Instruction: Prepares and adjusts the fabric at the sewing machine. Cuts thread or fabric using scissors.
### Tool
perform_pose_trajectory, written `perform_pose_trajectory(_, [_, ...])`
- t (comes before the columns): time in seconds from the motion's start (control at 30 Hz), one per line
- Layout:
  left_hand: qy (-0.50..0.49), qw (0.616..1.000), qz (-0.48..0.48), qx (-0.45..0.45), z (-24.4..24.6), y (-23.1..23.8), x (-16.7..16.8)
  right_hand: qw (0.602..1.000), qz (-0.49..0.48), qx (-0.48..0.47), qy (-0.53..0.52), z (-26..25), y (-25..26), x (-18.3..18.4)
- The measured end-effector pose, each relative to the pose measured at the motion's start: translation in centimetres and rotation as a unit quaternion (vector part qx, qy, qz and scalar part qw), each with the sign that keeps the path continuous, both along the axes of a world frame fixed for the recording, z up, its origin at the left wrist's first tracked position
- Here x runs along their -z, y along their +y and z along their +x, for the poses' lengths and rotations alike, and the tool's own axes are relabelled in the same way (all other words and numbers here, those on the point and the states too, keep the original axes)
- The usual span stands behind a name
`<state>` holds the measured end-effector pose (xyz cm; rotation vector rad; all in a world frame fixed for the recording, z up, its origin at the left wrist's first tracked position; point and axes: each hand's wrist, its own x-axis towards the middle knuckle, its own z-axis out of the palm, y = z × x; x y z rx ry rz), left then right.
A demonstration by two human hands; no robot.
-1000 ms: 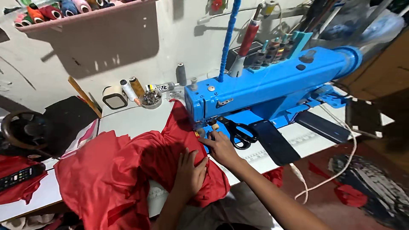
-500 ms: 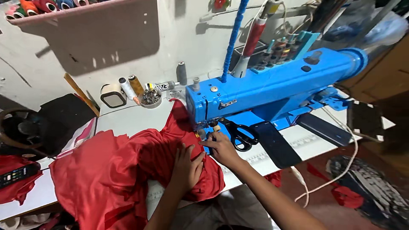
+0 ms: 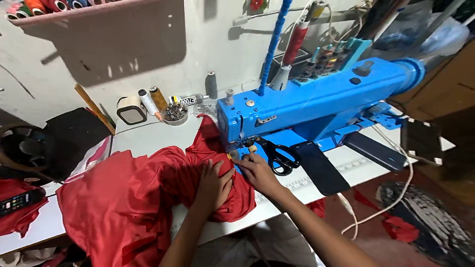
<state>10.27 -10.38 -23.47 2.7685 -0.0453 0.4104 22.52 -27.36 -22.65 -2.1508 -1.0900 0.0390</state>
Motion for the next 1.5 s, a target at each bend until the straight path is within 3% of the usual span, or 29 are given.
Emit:
perform_pose_trajectory(0.13, [0.030, 0.999, -0.021, -0.012, 0.3, 0.0, -0.5, 0.970, -0.084, 0.039, 0.224, -2.5, -1.4, -3.3])
perform_pose_trajectory(0.23, [0.057, 0.996, -0.066, -0.035, 0.8, -0.4, -1.2, 0.952, -0.116, 0.055, 0.279, -3.7, -1.7, -3.5])
perform_pose_trajectory(0.37, [0.119, 0.982, -0.118, -0.085, 1.5, -1.1, -2.9, 0.961, -0.108, 0.075, 0.243, -4.4, -1.6, -3.3])
perform_pose_trajectory(0.57, [0.128, 0.979, -0.124, -0.102, 1.7, -1.1, -2.8, 0.995, -0.043, 0.076, 0.056, -6.1, -2.0, -1.5])
perform_pose_trajectory(0.7, [0.088, 0.985, -0.118, -0.088, 1.7, -1.0, -2.6, 0.995, 0.003, 0.073, -0.075, -6.8, -1.8, -0.5])
perform_pose_trajectory(0.83, [-0.029, 0.998, -0.042, -0.045, 1.4, -1.4, -1.1, 0.990, 0.020, 0.057, -0.126, -6.7, -1.6, 0.2])
perform_pose_trajectory(1.07, [-0.084, 0.992, 0.071, -0.056, 0.1, -1.2, -0.3, 0.991, -0.017, 0.037, -0.125, -6.4, -1.6, 0.4])
perform_pose_trajectory(1.33, [-0.053, 0.997, -0.019, -0.057, -0.1, -2.4, -0.3, 0.995, -0.074, 0.008, -0.065, -5.8, -2.9, -0.4])
perform_pose_trajectory(1.5, [-0.073, 0.996, -0.020, -0.045, 0.1, -2.4, 0.3, 0.999, -0.045, -0.014, -0.013, -2.6, -3.1, -1.5])
